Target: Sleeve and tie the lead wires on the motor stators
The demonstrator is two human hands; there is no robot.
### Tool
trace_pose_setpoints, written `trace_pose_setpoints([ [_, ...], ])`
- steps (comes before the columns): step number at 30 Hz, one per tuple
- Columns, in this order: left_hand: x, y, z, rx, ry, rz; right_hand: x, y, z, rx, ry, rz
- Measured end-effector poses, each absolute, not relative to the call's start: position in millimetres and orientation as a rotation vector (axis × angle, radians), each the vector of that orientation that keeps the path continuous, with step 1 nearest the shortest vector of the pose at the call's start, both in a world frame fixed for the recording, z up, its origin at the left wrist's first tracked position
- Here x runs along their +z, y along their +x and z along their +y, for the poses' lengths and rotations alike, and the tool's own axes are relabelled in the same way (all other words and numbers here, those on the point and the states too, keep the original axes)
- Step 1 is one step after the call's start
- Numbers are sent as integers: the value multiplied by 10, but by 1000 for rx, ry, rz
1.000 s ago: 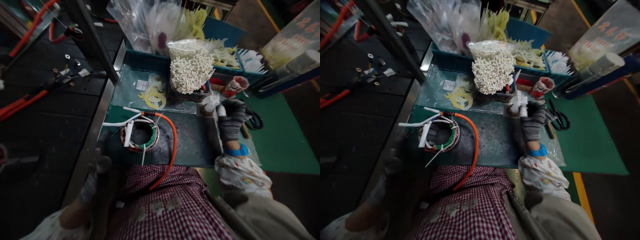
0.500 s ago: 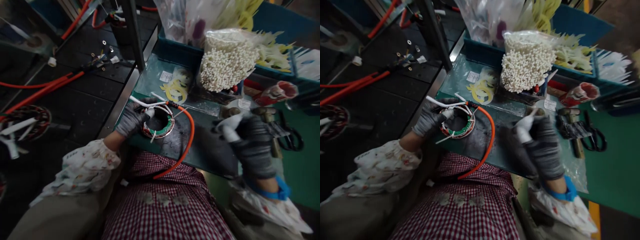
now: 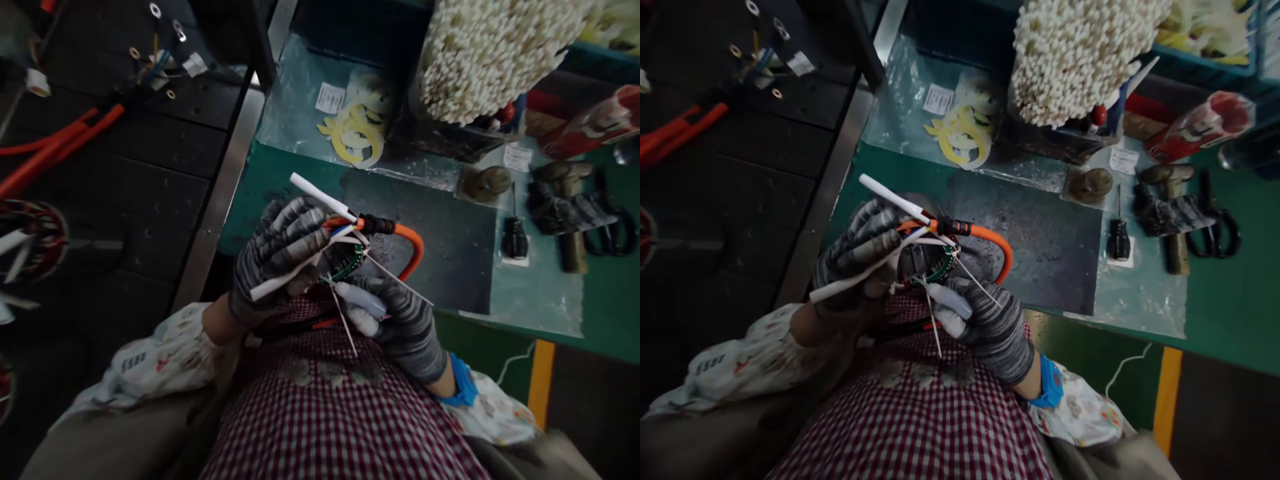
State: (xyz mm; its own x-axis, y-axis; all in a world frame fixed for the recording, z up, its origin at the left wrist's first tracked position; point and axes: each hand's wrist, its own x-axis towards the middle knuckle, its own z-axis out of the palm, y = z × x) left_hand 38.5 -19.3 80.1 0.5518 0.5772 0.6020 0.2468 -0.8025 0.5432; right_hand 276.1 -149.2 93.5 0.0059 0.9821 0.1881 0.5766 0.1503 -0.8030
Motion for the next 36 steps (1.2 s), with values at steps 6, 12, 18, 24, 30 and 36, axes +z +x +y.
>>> trace_pose_setpoints([
  [6, 734, 362, -282, 1225, 2543, 578, 1167, 2750, -1389, 748, -1537, -1688],
  [12, 726, 385, -256, 1262, 2497, 558, 1243, 2760, -1314, 645, -1565, -1825],
  [18, 818, 423, -221, 1173, 2501, 583, 1233, 2820, -1306, 420, -1610, -1870],
  [24, 1067, 659, -102, 919, 2583, 618, 1279, 3029, -1270, 426, -1726, -1786],
  [30, 1361, 1048, 103, 680, 2547, 650, 1349, 3133, -1221, 375, -1770, -1873],
  [36, 1438, 1251, 300, 645, 2502, 703, 1319, 3239, -1184, 124, -1934, -1835],
])
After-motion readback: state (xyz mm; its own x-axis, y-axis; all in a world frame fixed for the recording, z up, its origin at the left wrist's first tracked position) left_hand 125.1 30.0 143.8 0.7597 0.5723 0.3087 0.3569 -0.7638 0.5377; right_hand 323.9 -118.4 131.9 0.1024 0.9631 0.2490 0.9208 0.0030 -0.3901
